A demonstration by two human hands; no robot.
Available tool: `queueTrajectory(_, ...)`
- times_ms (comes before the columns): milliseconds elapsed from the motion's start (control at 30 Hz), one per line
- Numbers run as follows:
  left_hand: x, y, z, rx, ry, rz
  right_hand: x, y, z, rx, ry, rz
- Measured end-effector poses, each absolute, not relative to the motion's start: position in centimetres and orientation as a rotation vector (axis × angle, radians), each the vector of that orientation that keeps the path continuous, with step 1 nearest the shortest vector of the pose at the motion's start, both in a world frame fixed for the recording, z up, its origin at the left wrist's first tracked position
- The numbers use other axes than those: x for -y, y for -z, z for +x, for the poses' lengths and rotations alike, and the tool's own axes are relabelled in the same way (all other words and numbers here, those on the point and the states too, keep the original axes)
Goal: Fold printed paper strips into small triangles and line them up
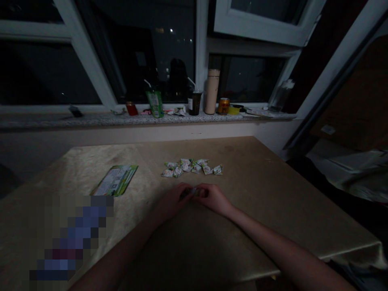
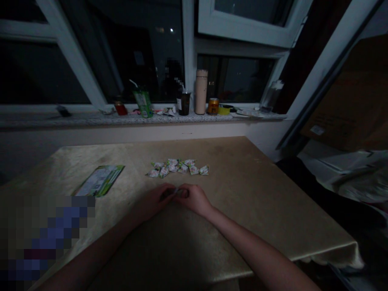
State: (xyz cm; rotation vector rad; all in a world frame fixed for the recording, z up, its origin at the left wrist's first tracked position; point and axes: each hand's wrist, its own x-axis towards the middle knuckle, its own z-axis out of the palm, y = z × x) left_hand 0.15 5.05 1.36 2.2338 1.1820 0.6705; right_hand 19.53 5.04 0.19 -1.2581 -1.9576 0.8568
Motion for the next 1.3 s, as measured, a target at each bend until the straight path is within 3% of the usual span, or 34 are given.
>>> queueTrajectory(1300,-7.1,0.7,-1.1,-1.002,-0.842,1.652,-5.3,1.2,17.9,1.586,-1.189,-1.012)
